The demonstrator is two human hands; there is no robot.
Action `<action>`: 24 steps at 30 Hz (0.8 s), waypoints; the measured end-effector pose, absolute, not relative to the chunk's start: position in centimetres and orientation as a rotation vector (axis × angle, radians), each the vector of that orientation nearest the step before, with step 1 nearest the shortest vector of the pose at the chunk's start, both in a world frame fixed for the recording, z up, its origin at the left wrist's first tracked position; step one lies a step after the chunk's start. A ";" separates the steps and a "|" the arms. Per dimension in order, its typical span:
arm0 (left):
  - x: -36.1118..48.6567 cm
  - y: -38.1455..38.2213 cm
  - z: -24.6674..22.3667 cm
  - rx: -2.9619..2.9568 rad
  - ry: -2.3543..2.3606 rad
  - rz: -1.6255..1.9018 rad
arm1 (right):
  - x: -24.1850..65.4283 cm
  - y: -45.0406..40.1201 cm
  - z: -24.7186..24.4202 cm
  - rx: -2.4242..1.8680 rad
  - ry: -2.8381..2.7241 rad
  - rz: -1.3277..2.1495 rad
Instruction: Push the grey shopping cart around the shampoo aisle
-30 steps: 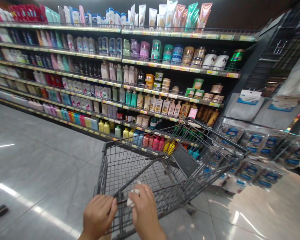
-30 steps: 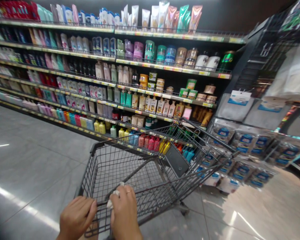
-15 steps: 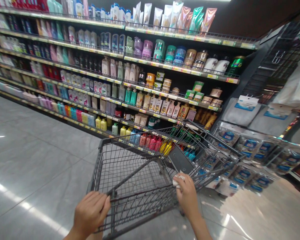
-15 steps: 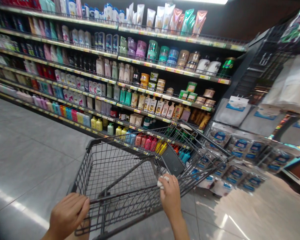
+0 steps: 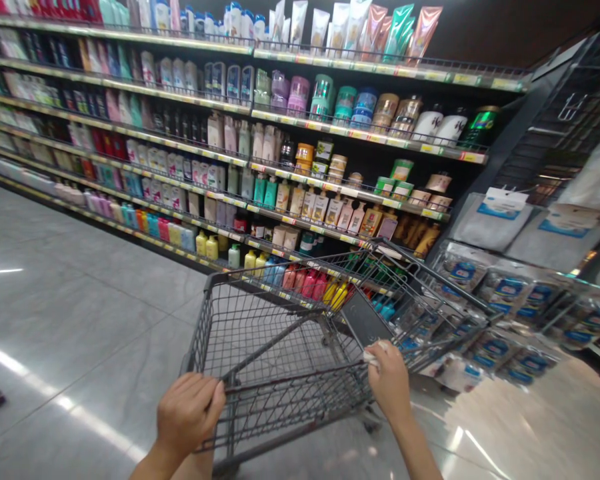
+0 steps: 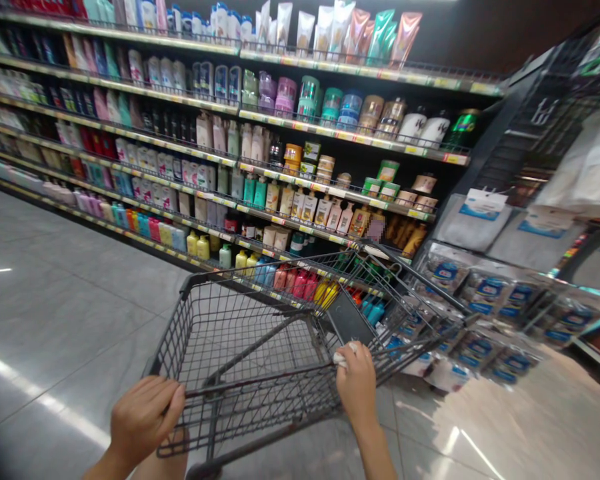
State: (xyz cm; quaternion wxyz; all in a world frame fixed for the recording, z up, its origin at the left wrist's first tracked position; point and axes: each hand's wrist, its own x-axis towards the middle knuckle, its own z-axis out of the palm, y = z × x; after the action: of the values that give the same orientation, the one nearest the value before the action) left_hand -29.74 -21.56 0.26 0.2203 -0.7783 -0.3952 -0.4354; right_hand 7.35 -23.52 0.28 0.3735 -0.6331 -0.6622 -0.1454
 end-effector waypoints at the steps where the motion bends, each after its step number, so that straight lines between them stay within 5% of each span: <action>1: -29.7 -21.6 0.2 -2.151 -1.100 -1.203 | 6.0 -23.6 0.4 -1.617 -1.716 -0.332; 15: -30.6 -21.4 0.2 -2.139 -1.055 -1.165 | -11.2 -24.9 1.7 -1.564 -1.853 -0.053; 24: -32.5 -20.3 0.5 -2.147 -0.977 -1.141 | -10.3 -24.0 2.5 -1.631 -1.800 -0.207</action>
State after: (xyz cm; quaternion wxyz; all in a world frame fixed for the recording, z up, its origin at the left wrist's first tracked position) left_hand -32.54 -20.26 0.52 0.2578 -0.7917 -0.3601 -0.4208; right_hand -10.33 -24.03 2.47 0.3447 -0.6281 -0.6931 -0.0795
